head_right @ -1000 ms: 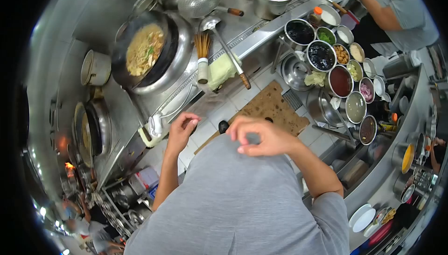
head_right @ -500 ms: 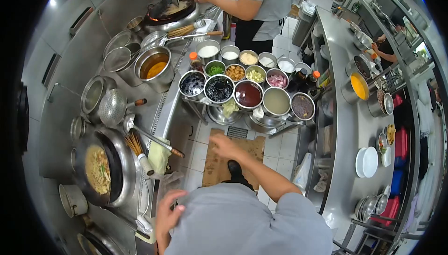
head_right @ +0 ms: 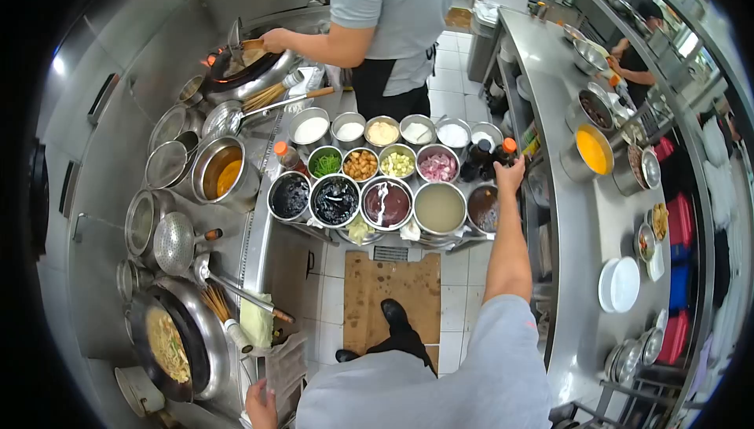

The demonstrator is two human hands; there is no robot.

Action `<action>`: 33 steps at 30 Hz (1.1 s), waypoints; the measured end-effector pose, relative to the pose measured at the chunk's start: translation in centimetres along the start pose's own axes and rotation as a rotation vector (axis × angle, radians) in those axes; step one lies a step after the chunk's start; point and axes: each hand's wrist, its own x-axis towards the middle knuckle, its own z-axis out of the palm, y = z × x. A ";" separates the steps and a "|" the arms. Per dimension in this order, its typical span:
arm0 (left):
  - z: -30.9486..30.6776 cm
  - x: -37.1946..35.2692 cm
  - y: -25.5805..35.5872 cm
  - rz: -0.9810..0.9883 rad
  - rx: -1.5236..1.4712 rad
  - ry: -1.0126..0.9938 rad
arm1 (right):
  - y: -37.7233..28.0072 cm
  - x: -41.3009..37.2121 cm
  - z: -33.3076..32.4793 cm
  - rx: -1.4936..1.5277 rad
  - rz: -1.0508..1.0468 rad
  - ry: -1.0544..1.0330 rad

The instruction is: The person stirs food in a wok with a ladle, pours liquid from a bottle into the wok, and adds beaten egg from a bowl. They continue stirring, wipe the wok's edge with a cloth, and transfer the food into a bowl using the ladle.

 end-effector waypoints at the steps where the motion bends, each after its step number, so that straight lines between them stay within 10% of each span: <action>1: 0.8 0.1 -0.3 0.007 -0.022 -0.049 | 1.9 1.3 1.3 0.077 -0.046 -0.093; 4: 2.0 0.2 1.2 0.200 0.035 0.094 | -4.4 0.7 -1.6 0.079 -0.240 -0.283; 11: -0.5 1.6 4.2 0.098 0.085 -0.029 | 3.9 4.7 5.5 0.161 -0.528 -0.104; 15: -0.6 1.6 5.1 0.154 0.061 0.005 | 6.3 5.7 5.4 -0.175 0.068 -0.025; 18: 0.2 2.2 4.1 0.214 0.039 -0.024 | -0.2 2.5 0.0 -0.191 0.059 0.001; 24: -0.1 4.0 5.6 0.239 -0.357 -0.249 | -14.0 -4.0 -9.9 -0.167 -0.596 0.079; 29: 2.2 7.5 8.8 0.422 -0.955 -0.425 | -21.9 -15.0 -12.4 0.237 -0.774 -0.488; 33: 1.1 8.9 10.2 0.027 -1.430 -0.550 | -37.5 -35.3 -16.4 0.714 -0.421 -1.227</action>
